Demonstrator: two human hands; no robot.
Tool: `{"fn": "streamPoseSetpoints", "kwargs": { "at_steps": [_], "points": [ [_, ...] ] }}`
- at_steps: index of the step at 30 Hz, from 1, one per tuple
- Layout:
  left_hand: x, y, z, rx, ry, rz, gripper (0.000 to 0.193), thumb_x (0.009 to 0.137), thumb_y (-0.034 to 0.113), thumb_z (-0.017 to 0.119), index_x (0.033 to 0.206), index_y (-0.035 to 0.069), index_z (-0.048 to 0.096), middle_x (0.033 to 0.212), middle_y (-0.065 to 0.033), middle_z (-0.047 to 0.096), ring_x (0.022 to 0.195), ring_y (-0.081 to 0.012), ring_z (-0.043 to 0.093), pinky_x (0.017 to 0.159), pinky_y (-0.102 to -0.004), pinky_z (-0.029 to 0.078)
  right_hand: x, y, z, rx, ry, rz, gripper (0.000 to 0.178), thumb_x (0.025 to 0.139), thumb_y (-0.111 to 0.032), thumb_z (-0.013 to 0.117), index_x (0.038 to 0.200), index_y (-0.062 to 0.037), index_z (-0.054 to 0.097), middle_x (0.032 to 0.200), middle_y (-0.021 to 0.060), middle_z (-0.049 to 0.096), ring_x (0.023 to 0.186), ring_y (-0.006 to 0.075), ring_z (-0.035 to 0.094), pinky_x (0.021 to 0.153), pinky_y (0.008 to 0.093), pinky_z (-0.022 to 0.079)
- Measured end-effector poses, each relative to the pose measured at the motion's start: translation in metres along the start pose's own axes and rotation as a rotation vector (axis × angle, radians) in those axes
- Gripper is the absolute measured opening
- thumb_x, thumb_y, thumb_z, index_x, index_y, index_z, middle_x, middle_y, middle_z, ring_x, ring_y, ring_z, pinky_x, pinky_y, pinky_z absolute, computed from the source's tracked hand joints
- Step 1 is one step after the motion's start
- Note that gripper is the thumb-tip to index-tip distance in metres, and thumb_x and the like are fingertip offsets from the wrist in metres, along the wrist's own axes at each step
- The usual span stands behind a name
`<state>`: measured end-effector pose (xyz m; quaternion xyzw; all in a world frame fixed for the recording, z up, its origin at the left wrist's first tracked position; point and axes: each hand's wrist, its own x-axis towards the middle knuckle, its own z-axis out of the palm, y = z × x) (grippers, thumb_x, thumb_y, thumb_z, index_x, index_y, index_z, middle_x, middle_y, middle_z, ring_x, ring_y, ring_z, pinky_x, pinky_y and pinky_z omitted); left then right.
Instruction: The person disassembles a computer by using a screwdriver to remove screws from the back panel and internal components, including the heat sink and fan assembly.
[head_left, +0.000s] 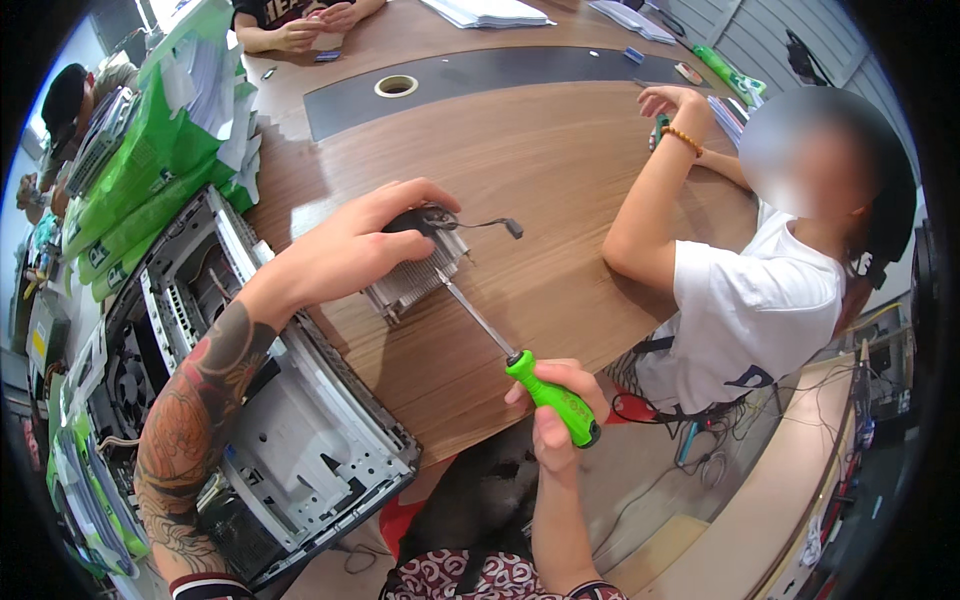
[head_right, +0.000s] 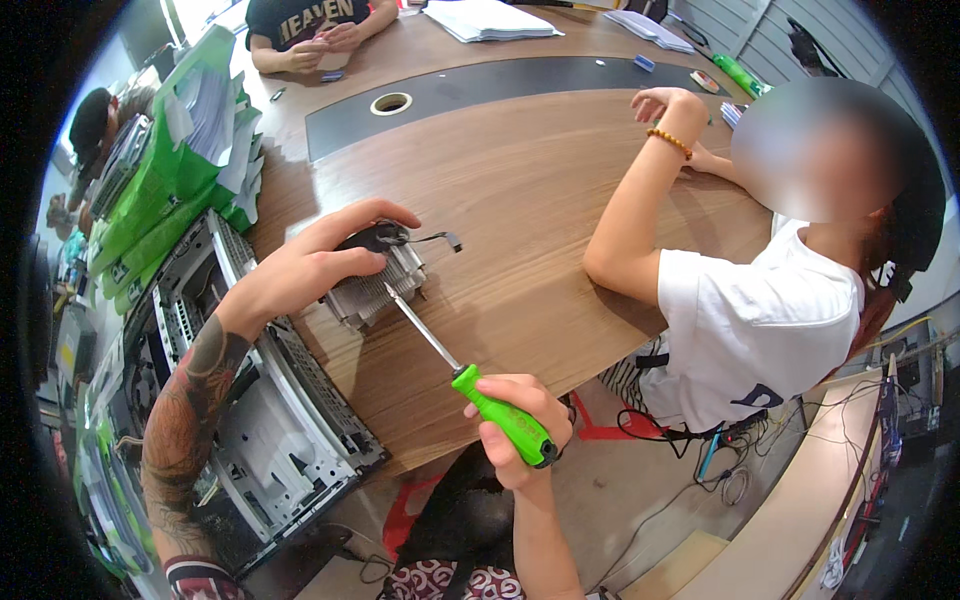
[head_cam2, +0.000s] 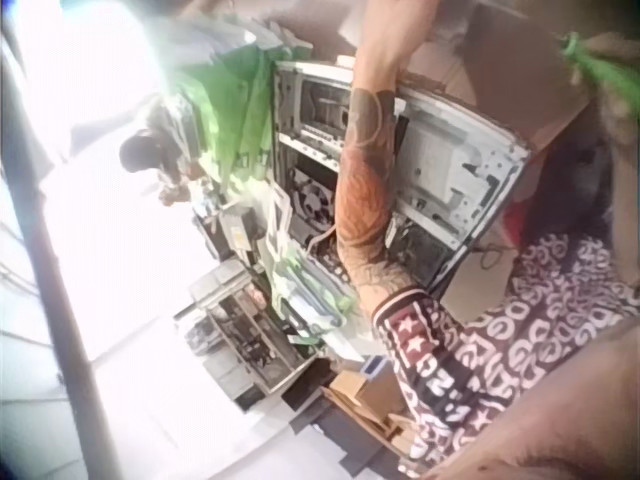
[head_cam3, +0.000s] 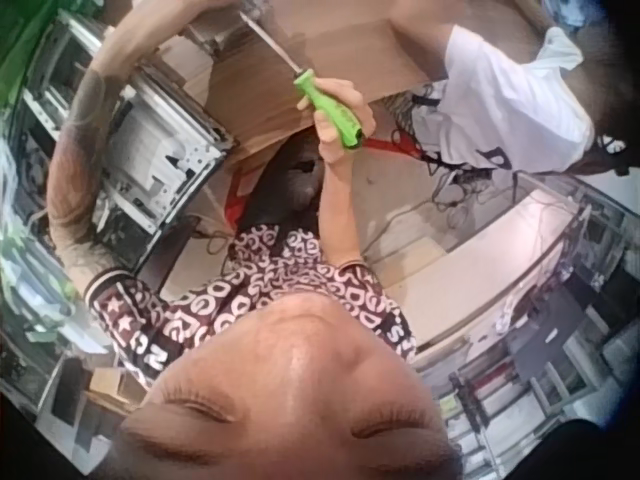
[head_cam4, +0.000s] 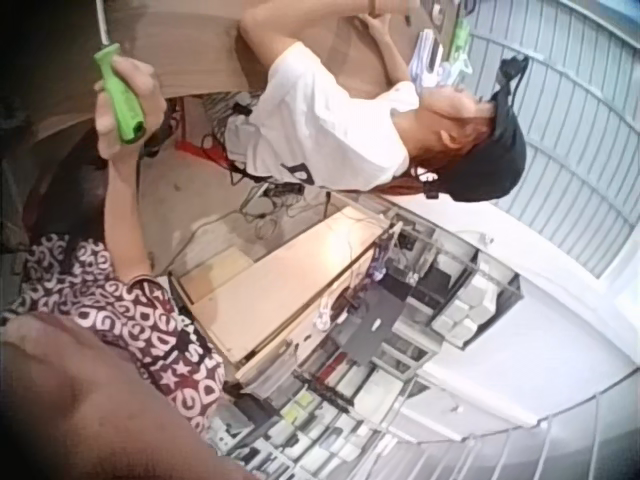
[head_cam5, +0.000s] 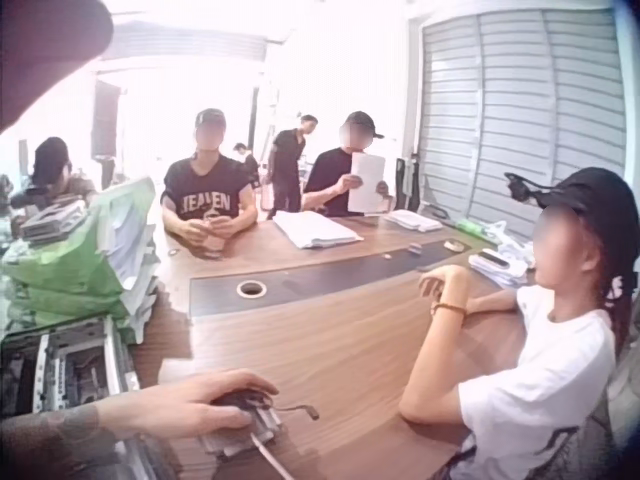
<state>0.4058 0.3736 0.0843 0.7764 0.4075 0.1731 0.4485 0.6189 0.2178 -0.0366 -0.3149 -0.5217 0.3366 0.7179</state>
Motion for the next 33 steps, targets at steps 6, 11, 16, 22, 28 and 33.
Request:
{"fn": "streamPoseSetpoints", "kwargs": {
  "at_steps": [6,11,16,22,28,33],
  "points": [
    [0.0012,-0.0073,0.0006,0.033,0.012,0.022,0.041,0.087,0.009,0.055,0.128,0.007,0.056,0.118,-0.0061,0.060,0.113,-0.0165,0.053,0.103,-0.0296,0.039,0.0005,-0.0027,0.0035,-0.107,-0.025,0.034,0.032,0.082,-0.008,0.066,0.112,0.0031,0.065,0.096,0.0192,0.068,0.069,0.0199,0.067,0.065,0.0293,0.054],
    [0.0020,-0.0103,0.0027,0.046,0.017,0.045,0.041,0.087,0.009,0.055,0.128,0.007,0.056,0.117,-0.0062,0.060,0.112,-0.0162,0.054,0.102,-0.0291,0.039,-0.0004,-0.0013,0.0007,-0.099,-0.007,0.055,0.031,0.082,-0.008,0.065,0.110,0.0030,0.066,0.093,0.0186,0.068,0.069,0.0198,0.067,0.064,0.0288,0.054],
    [0.0001,-0.0041,0.0020,0.009,0.009,0.004,0.041,0.087,0.009,0.055,0.129,0.008,0.056,0.117,-0.0063,0.060,0.112,-0.0162,0.054,0.102,-0.0289,0.039,-0.0002,-0.0015,0.0001,-0.102,-0.023,0.026,0.031,0.084,-0.012,0.066,0.111,0.0036,0.065,0.094,0.0191,0.068,0.069,0.0201,0.066,0.063,0.0291,0.053],
    [0.0016,-0.0083,0.0020,0.023,0.007,0.032,0.041,0.088,0.009,0.054,0.128,0.007,0.056,0.117,-0.0067,0.060,0.111,-0.0161,0.054,0.101,-0.0288,0.039,-0.0018,0.0005,0.0012,-0.016,0.009,0.007,0.038,0.087,-0.023,0.069,0.114,0.0034,0.064,0.095,0.0196,0.067,0.067,0.0210,0.065,0.062,0.0296,0.052],
    [0.0005,-0.0075,0.0012,0.037,0.007,0.033,0.043,0.086,0.008,0.054,0.129,0.007,0.055,0.117,-0.0065,0.060,0.112,-0.0159,0.054,0.101,-0.0284,0.040,-0.0008,0.0000,0.0020,-0.070,-0.031,-0.002,0.038,0.087,-0.024,0.069,0.113,0.0036,0.064,0.096,0.0195,0.067,0.067,0.0205,0.066,0.062,0.0293,0.052],
    [0.0022,-0.0083,0.0018,0.030,0.005,0.045,0.047,0.082,0.006,0.054,0.129,0.007,0.055,0.117,-0.0062,0.060,0.111,-0.0160,0.054,0.100,-0.0282,0.040,-0.0010,0.0003,-0.0008,-0.052,-0.022,0.007,0.038,0.087,-0.023,0.070,0.113,0.0036,0.065,0.096,0.0197,0.067,0.067,0.0202,0.066,0.062,0.0289,0.053]
  ]
}}
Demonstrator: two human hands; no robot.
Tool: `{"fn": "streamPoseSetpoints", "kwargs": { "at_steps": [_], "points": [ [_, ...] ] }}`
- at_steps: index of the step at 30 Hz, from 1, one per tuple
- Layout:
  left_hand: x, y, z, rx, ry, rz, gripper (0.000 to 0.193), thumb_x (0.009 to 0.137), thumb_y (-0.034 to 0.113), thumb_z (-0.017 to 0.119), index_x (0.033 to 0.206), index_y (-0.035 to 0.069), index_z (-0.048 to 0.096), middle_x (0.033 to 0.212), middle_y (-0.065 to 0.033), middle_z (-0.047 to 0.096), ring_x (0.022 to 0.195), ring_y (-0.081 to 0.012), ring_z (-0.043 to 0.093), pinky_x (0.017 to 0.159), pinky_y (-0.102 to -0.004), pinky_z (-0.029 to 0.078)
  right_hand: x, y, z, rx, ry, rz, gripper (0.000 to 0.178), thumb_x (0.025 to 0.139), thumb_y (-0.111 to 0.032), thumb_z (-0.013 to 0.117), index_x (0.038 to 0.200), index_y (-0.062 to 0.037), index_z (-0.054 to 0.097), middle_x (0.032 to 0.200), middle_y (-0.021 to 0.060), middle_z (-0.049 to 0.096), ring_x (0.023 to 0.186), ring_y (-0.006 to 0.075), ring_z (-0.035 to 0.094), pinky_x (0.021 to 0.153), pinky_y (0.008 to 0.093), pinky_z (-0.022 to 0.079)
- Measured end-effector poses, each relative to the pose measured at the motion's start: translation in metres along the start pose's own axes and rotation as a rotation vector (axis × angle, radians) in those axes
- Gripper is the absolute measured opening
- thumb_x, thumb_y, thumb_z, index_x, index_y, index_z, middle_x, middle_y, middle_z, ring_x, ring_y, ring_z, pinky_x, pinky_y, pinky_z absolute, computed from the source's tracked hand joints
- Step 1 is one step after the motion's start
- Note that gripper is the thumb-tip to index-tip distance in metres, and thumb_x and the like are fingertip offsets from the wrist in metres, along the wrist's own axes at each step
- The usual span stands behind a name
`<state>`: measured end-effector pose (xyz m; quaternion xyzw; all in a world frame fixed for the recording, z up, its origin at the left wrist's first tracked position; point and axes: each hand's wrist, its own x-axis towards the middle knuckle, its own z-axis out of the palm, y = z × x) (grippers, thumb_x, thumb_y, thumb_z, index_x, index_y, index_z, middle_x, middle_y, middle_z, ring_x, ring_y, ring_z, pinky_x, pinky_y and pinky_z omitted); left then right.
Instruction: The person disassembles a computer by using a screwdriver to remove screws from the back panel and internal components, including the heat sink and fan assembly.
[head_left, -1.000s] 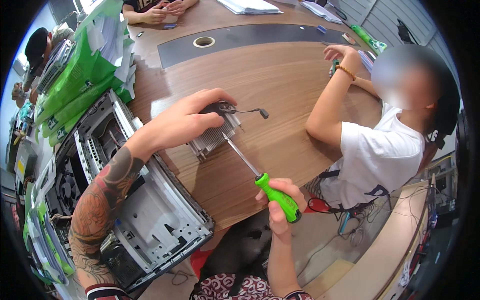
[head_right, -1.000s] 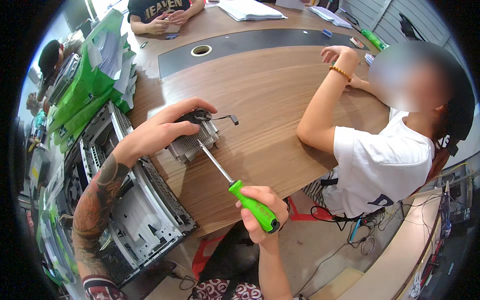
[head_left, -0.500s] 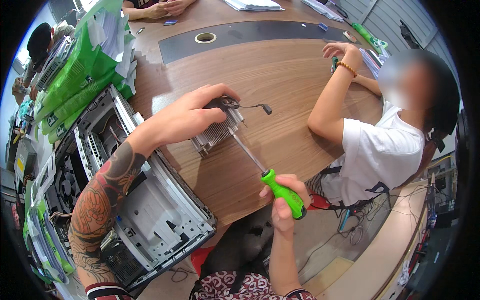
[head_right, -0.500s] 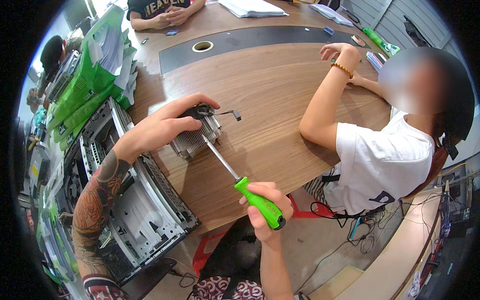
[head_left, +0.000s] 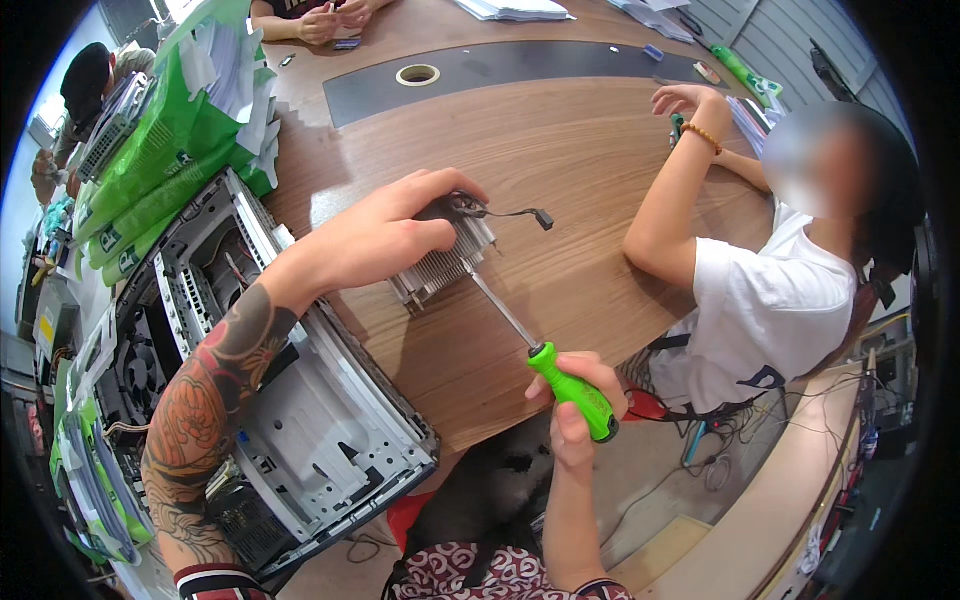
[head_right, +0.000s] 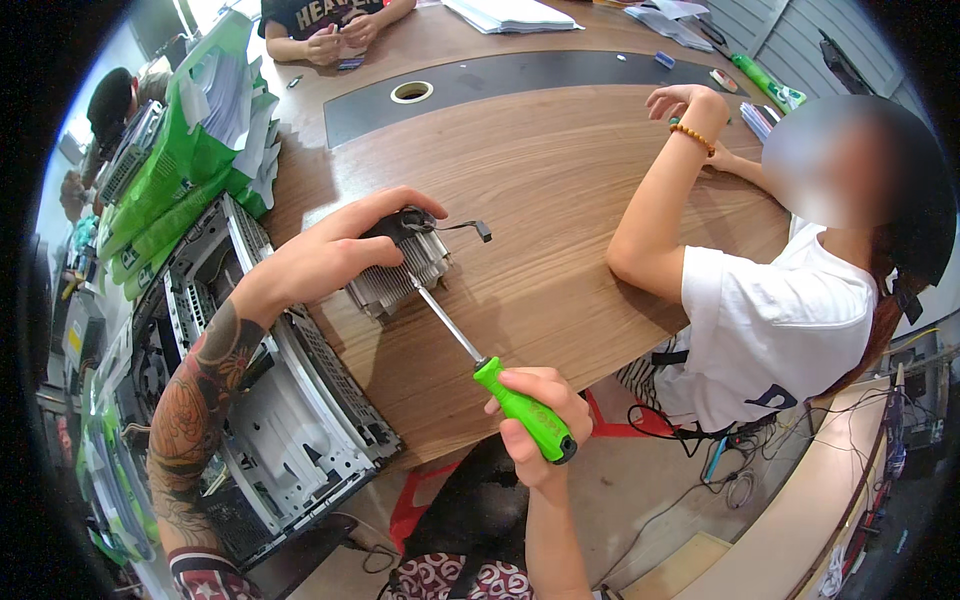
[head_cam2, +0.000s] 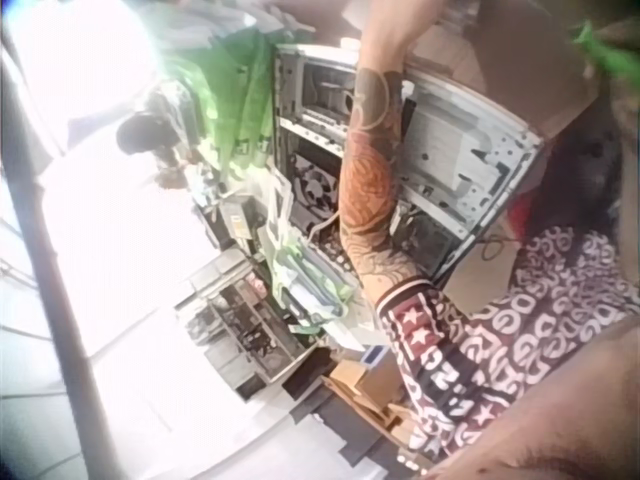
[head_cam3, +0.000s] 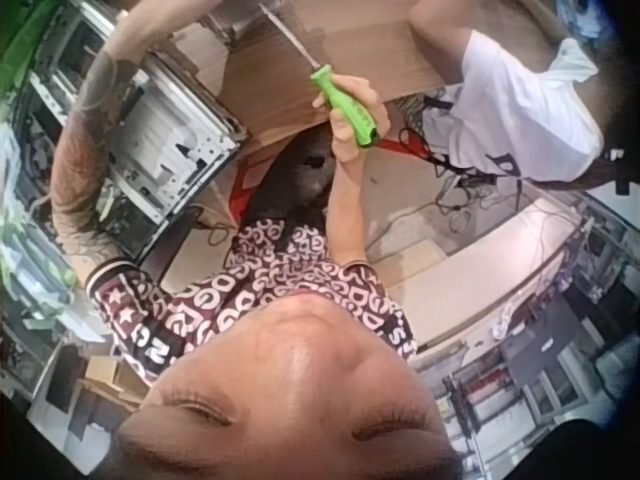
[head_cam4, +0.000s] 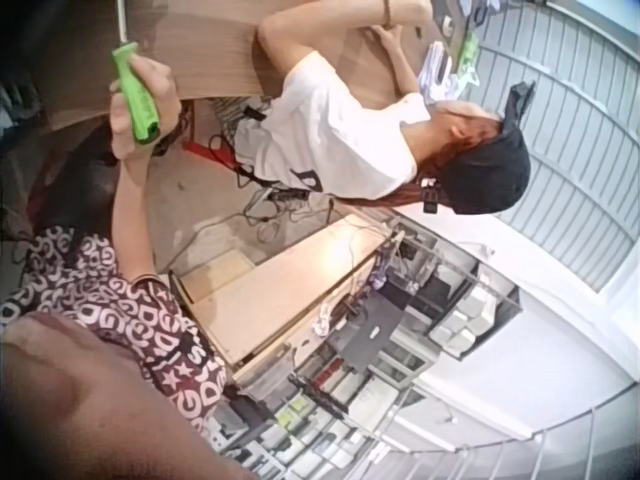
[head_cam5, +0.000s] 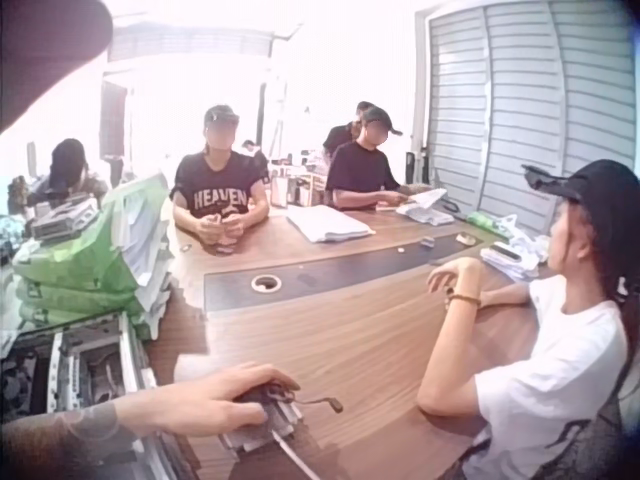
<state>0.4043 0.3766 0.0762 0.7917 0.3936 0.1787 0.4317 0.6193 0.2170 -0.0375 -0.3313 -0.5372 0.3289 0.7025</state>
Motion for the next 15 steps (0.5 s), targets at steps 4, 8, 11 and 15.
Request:
{"fn": "streamPoseSetpoints", "kwargs": {
  "at_steps": [4,8,11,15],
  "points": [
    [-0.0003,0.0003,-0.0005,-0.015,-0.005,-0.022,0.050,0.080,0.005,0.053,0.130,0.007,0.055,0.116,-0.0061,0.060,0.110,-0.0157,0.054,0.099,-0.0281,0.041,0.0001,-0.0010,0.0007,-0.024,-0.008,-0.001,0.038,0.087,-0.024,0.070,0.113,0.0035,0.065,0.097,0.0197,0.067,0.067,0.0199,0.066,0.061,0.0285,0.053],
    [-0.0010,0.0023,-0.0009,-0.025,-0.015,-0.035,0.051,0.079,0.004,0.052,0.130,0.007,0.055,0.116,-0.0060,0.060,0.110,-0.0153,0.054,0.099,-0.0278,0.041,0.0003,0.0010,0.0011,0.008,-0.002,-0.008,0.038,0.086,-0.023,0.070,0.113,0.0033,0.065,0.096,0.0196,0.067,0.067,0.0196,0.066,0.061,0.0283,0.053],
    [-0.0012,0.0013,-0.0006,-0.017,-0.002,-0.018,0.052,0.078,0.004,0.051,0.130,0.007,0.055,0.116,-0.0061,0.060,0.109,-0.0153,0.054,0.098,-0.0274,0.042,0.0007,0.0012,0.0016,-0.006,-0.012,-0.031,0.036,0.085,-0.019,0.069,0.113,0.0031,0.065,0.096,0.0193,0.068,0.066,0.0193,0.066,0.061,0.0279,0.053],
    [-0.0008,0.0014,-0.0011,-0.027,-0.014,-0.039,0.053,0.078,0.004,0.051,0.130,0.007,0.055,0.116,-0.0061,0.060,0.109,-0.0152,0.055,0.097,-0.0271,0.042,-0.0011,0.0000,-0.0009,-0.077,-0.060,-0.012,0.036,0.086,-0.019,0.068,0.114,0.0037,0.063,0.099,0.0191,0.065,0.068,0.0203,0.065,0.061,0.0277,0.051]
  ]
}}
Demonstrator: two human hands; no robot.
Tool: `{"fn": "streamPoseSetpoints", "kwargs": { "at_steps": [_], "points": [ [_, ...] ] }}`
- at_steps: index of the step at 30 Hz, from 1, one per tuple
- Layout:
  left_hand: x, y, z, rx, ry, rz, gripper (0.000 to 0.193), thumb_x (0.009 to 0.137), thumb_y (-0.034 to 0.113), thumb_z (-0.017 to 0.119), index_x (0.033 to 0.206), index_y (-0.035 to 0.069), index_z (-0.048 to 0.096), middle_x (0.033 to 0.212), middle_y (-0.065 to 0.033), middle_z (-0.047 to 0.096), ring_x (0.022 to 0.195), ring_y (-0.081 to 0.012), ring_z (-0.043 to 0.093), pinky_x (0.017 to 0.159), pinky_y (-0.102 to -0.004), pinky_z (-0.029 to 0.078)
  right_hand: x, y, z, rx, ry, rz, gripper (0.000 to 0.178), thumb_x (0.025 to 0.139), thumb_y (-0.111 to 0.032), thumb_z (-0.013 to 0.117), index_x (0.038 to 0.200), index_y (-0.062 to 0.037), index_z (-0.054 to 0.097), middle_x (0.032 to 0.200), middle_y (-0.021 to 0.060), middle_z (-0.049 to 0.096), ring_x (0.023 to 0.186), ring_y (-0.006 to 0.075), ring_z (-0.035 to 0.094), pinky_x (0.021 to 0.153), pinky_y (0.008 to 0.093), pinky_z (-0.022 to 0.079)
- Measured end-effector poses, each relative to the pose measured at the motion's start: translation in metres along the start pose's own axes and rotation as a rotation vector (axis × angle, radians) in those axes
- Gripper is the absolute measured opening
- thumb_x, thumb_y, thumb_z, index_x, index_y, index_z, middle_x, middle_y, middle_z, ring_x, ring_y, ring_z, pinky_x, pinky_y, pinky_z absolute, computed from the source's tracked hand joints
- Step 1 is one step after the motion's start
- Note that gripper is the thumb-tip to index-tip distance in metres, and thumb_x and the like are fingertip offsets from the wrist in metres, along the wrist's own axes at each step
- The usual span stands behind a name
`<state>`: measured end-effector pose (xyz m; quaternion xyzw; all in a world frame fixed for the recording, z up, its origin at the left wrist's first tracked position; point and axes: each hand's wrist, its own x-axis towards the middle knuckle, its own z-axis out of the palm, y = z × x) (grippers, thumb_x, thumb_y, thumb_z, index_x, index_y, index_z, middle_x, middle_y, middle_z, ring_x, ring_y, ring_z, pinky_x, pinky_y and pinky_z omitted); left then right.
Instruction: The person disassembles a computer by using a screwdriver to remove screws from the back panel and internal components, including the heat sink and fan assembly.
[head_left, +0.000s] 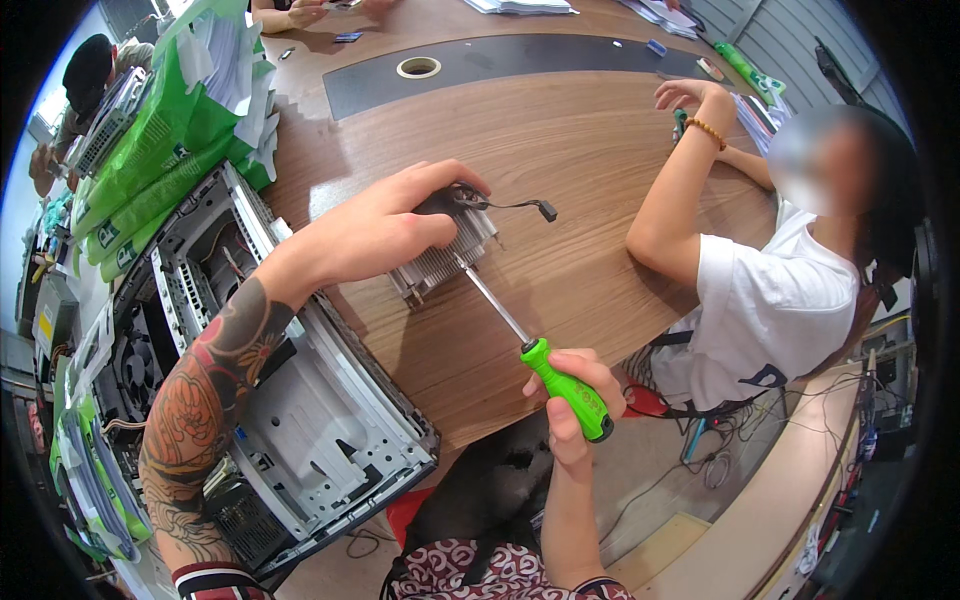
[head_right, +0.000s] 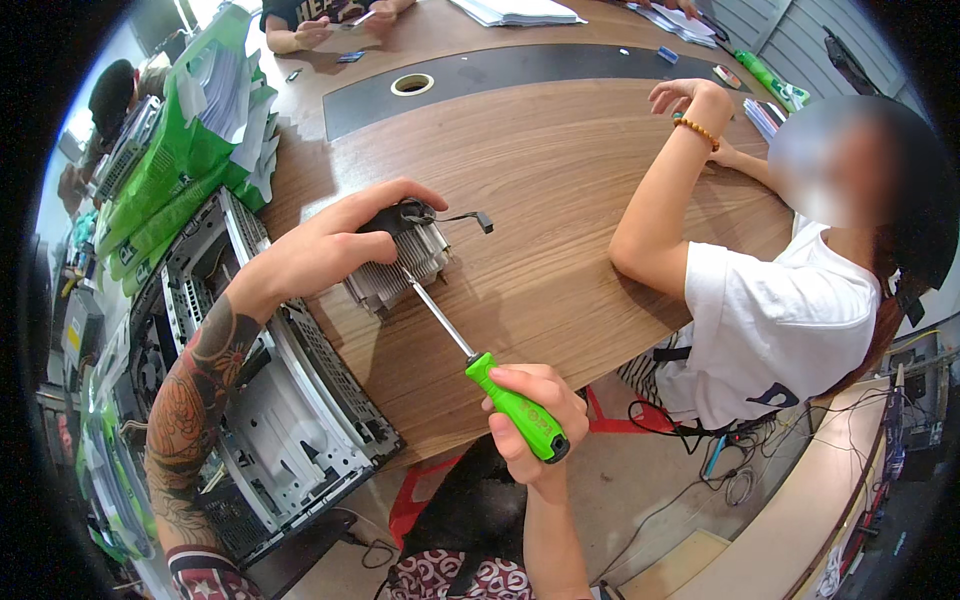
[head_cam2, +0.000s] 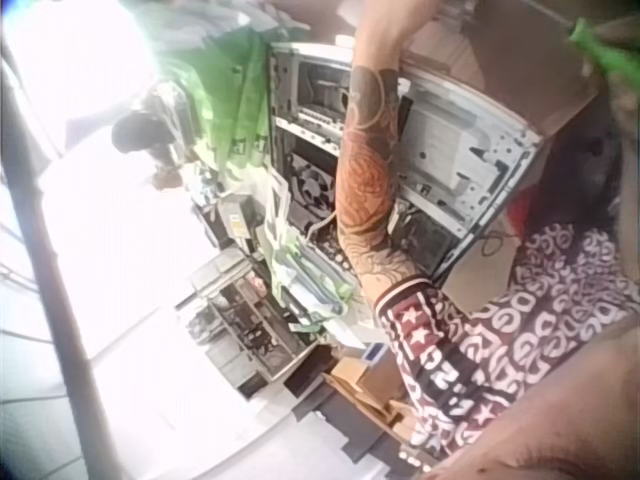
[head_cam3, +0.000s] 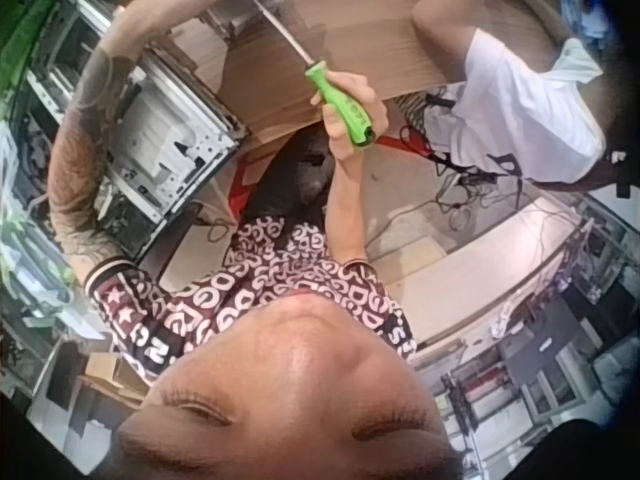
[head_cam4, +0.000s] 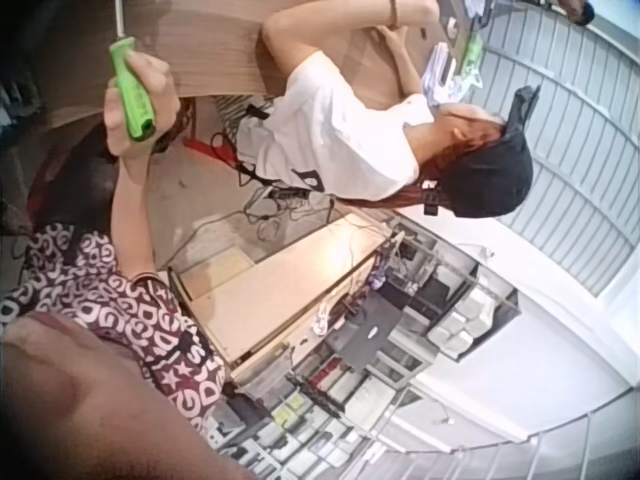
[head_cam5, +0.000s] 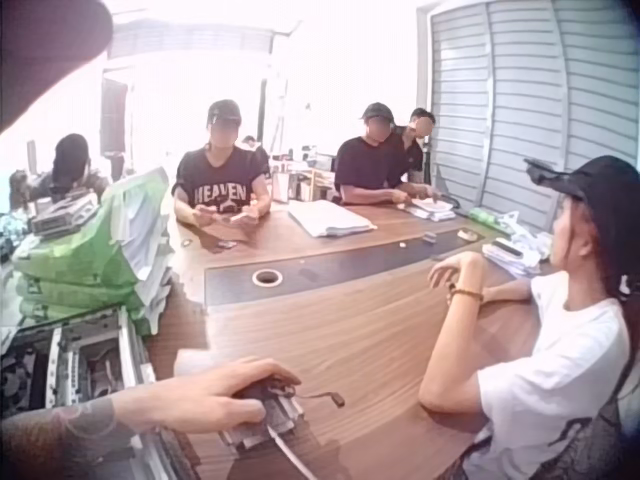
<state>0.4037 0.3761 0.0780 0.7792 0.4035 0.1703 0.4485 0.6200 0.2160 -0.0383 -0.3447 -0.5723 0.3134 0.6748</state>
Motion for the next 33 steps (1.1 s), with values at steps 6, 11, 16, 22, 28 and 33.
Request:
{"fn": "streamPoseSetpoints", "kwargs": {
  "at_steps": [6,11,16,22,28,33],
  "points": [
    [0.0001,0.0002,-0.0004,-0.007,0.006,0.001,0.054,0.076,0.005,0.050,0.130,0.007,0.054,0.117,-0.0065,0.060,0.109,-0.0156,0.054,0.098,-0.0271,0.042,0.0004,-0.0007,-0.0006,-0.059,-0.037,0.005,0.036,0.088,-0.019,0.065,0.115,0.0046,0.061,0.100,0.0199,0.063,0.070,0.0214,0.064,0.062,0.0291,0.051],
    [-0.0008,-0.0003,-0.0002,0.031,0.009,0.017,0.054,0.077,0.006,0.049,0.130,0.006,0.054,0.116,-0.0072,0.059,0.110,-0.0161,0.054,0.099,-0.0273,0.041,0.0018,-0.0035,0.0034,-0.067,0.024,0.016,0.032,0.078,-0.006,0.066,0.109,0.0033,0.066,0.093,0.0188,0.069,0.067,0.0185,0.066,0.062,0.0278,0.053],
    [0.0012,-0.0017,-0.0002,0.029,0.007,0.020,0.053,0.077,0.007,0.049,0.130,0.006,0.054,0.115,-0.0073,0.060,0.109,-0.0166,0.054,0.098,-0.0272,0.041,0.0006,-0.0014,0.0044,0.093,0.072,0.012,0.033,0.080,-0.011,0.068,0.111,0.0026,0.066,0.097,0.0194,0.068,0.067,0.0184,0.066,0.062,0.0276,0.053],
    [0.0005,-0.0009,0.0012,0.047,0.020,0.026,0.052,0.078,0.007,0.050,0.129,0.007,0.054,0.115,-0.0075,0.060,0.109,-0.0176,0.054,0.098,-0.0280,0.041,0.0007,-0.0009,0.0028,-0.022,0.022,0.008,0.033,0.082,-0.012,0.068,0.112,0.0024,0.066,0.097,0.0192,0.068,0.067,0.0183,0.066,0.063,0.0275,0.053],
    [0.0001,-0.0012,0.0015,0.053,0.026,0.025,0.052,0.078,0.008,0.050,0.129,0.007,0.054,0.115,-0.0078,0.060,0.109,-0.0181,0.054,0.098,-0.0285,0.041,0.0002,0.0005,0.0020,-0.065,-0.002,-0.001,0.032,0.082,-0.012,0.067,0.111,0.0029,0.066,0.097,0.0195,0.069,0.067,0.0183,0.066,0.063,0.0279,0.053],
    [-0.0004,0.0002,0.0006,0.050,0.020,0.023,0.052,0.078,0.008,0.050,0.129,0.007,0.055,0.114,-0.0079,0.060,0.108,-0.0172,0.054,0.097,-0.0278,0.042,-0.0003,-0.0019,0.0039,0.060,0.063,0.013,0.032,0.083,-0.014,0.068,0.110,0.0032,0.067,0.096,0.0189,0.069,0.068,0.0187,0.067,0.063,0.0283,0.053]
  ]
}}
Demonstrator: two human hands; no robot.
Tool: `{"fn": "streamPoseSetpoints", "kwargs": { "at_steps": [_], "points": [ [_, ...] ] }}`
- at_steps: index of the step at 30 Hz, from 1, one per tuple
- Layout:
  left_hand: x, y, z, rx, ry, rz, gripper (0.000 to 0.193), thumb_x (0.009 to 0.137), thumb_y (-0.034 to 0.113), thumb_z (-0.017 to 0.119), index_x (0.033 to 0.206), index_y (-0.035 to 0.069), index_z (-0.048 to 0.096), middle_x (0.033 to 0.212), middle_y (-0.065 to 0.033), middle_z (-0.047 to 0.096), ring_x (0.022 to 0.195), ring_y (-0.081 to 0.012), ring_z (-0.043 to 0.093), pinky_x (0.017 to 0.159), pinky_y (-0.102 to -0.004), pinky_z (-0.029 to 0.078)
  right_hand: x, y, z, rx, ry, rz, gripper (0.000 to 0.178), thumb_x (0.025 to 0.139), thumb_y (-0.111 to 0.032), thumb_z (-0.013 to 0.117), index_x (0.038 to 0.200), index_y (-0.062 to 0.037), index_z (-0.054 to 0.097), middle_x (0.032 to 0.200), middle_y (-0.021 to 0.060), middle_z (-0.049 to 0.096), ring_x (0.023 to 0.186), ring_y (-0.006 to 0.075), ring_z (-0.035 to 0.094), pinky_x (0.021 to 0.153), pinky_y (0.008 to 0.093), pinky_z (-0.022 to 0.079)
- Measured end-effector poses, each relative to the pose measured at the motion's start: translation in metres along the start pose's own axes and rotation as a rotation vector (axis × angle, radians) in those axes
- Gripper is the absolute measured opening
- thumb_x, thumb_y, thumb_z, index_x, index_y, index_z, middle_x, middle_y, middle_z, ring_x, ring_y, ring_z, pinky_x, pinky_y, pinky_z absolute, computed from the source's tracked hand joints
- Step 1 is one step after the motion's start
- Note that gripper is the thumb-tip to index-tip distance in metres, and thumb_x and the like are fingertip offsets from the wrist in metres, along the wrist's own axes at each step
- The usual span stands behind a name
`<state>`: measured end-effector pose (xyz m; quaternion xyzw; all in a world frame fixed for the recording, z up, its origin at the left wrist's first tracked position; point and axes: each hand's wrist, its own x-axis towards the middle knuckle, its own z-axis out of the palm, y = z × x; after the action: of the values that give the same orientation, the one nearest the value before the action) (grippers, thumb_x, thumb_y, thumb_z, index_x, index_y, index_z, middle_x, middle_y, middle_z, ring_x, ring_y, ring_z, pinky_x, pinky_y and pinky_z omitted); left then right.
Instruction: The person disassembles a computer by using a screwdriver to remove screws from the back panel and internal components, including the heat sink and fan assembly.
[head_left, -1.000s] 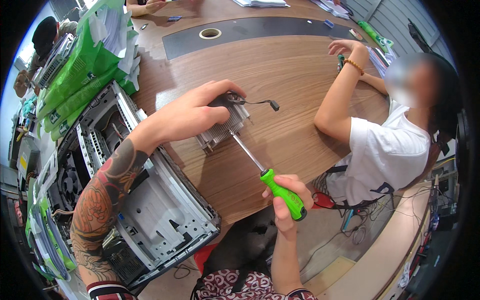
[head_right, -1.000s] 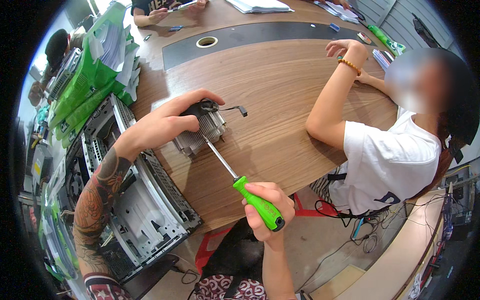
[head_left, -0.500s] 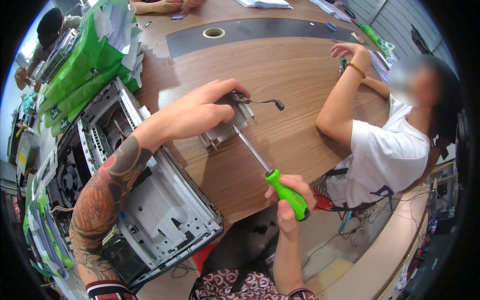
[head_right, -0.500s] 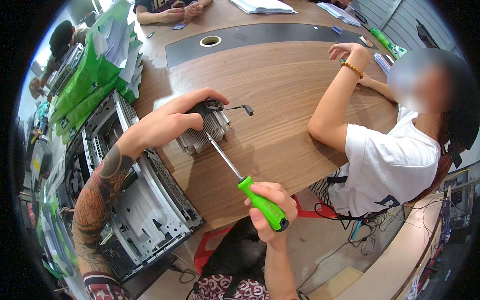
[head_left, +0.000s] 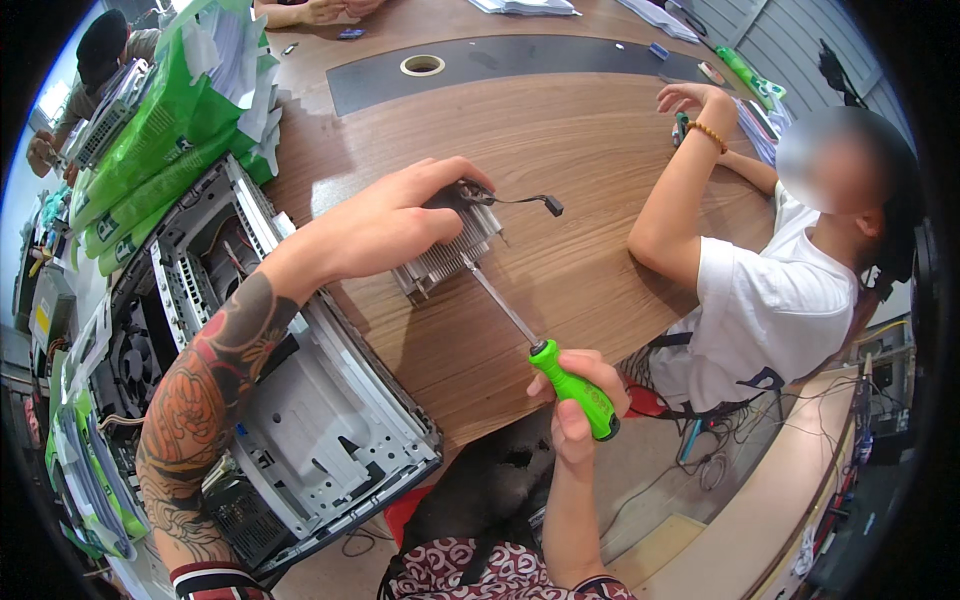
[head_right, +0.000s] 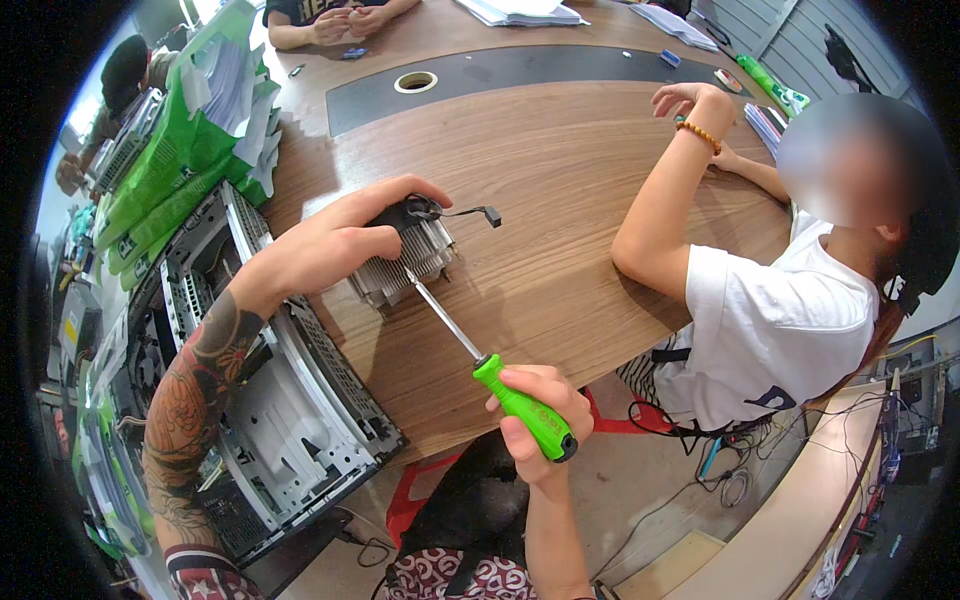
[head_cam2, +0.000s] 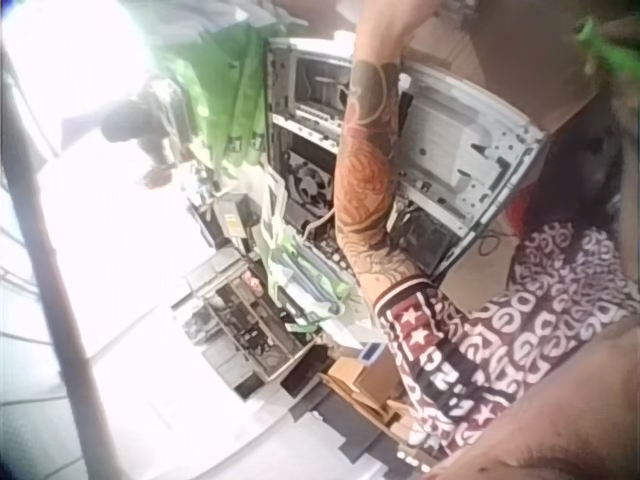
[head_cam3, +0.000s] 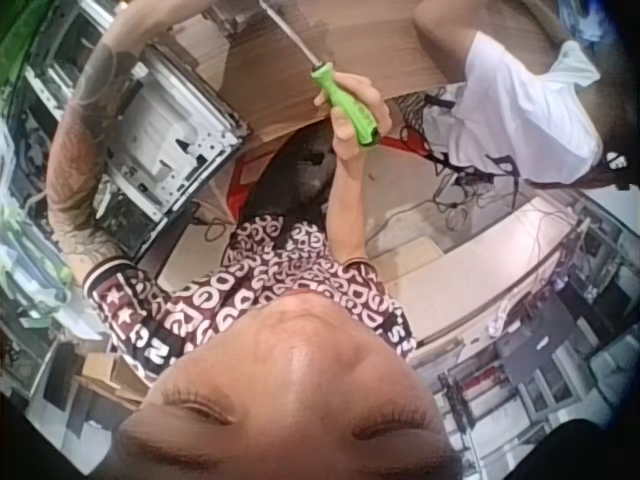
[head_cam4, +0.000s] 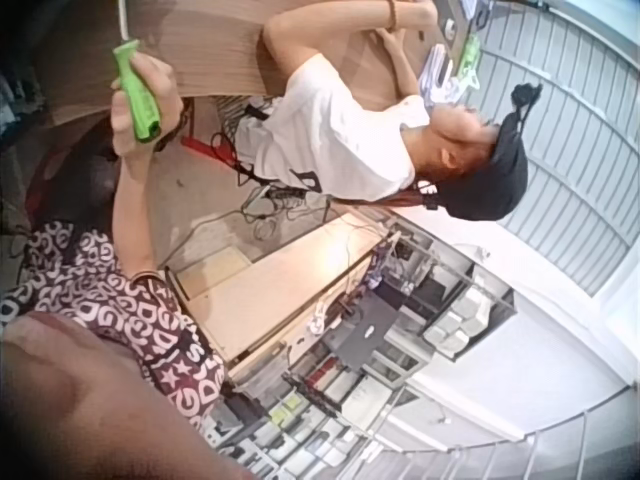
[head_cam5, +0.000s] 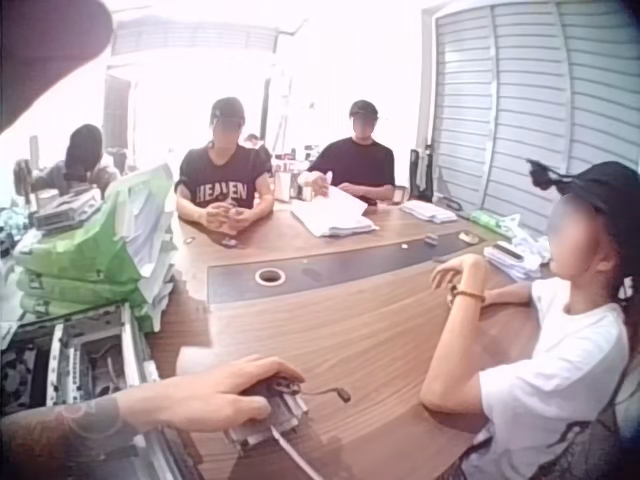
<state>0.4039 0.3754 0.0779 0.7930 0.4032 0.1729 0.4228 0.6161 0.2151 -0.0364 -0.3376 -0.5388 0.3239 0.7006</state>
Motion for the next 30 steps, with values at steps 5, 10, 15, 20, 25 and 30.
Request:
{"fn": "streamPoseSetpoints", "kwargs": {
  "at_steps": [5,10,15,20,25,30],
  "points": [
    [-0.0003,0.0005,0.0002,-0.012,-0.002,-0.013,0.052,0.078,0.007,0.050,0.130,0.008,0.054,0.113,-0.0073,0.061,0.105,-0.0166,0.056,0.095,-0.0279,0.043,0.0015,-0.0019,-0.0004,-0.074,-0.044,0.002,0.033,0.083,-0.015,0.069,0.110,0.0027,0.067,0.097,0.0190,0.069,0.069,0.0191,0.067,0.064,0.0282,0.053],
    [0.0006,-0.0008,0.0006,-0.050,-0.006,-0.015,0.053,0.078,0.006,0.050,0.130,0.009,0.054,0.111,-0.0070,0.061,0.103,-0.0158,0.056,0.094,-0.0274,0.043,0.0033,-0.0014,-0.0021,-0.151,-0.089,-0.022,0.033,0.083,-0.015,0.069,0.111,0.0028,0.067,0.097,0.0193,0.069,0.069,0.0194,0.067,0.063,0.0282,0.054],
    [0.0003,-0.0006,-0.0007,-0.046,-0.012,-0.018,0.054,0.077,0.005,0.050,0.130,0.009,0.054,0.110,-0.0067,0.060,0.102,-0.0150,0.056,0.093,-0.0269,0.044,0.0014,0.0001,-0.0007,0.008,-0.014,0.006,0.034,0.083,-0.016,0.069,0.111,0.0031,0.067,0.096,0.0196,0.069,0.069,0.0190,0.067,0.063,0.0280,0.054],
    [0.0016,-0.0021,0.0004,-0.051,-0.006,-0.011,0.054,0.076,0.006,0.049,0.130,0.008,0.054,0.111,-0.0064,0.060,0.103,-0.0151,0.056,0.093,-0.0269,0.043,0.0009,-0.0005,-0.0031,-0.055,-0.035,0.009,0.034,0.083,-0.015,0.069,0.111,0.0034,0.067,0.096,0.0195,0.069,0.069,0.0188,0.067,0.063,0.0277,0.054],
    [-0.0001,-0.0006,0.0008,-0.049,0.004,-0.021,0.054,0.076,0.006,0.049,0.130,0.007,0.054,0.111,-0.0069,0.061,0.105,-0.0154,0.056,0.095,-0.0267,0.043,0.0038,-0.0007,-0.0011,-0.153,-0.086,-0.035,0.033,0.081,-0.013,0.069,0.110,0.0032,0.067,0.096,0.0196,0.070,0.068,0.0183,0.066,0.062,0.0275,0.053],
    [0.0000,0.0025,0.0002,-0.046,0.003,-0.026,0.054,0.076,0.005,0.049,0.129,0.007,0.055,0.111,-0.0070,0.061,0.105,-0.0154,0.056,0.096,-0.0267,0.043,0.0019,-0.0019,-0.0022,-0.071,-0.051,-0.006,0.033,0.082,-0.013,0.069,0.110,0.0032,0.067,0.097,0.0194,0.070,0.069,0.0190,0.067,0.063,0.0278,0.054]
  ]
}}
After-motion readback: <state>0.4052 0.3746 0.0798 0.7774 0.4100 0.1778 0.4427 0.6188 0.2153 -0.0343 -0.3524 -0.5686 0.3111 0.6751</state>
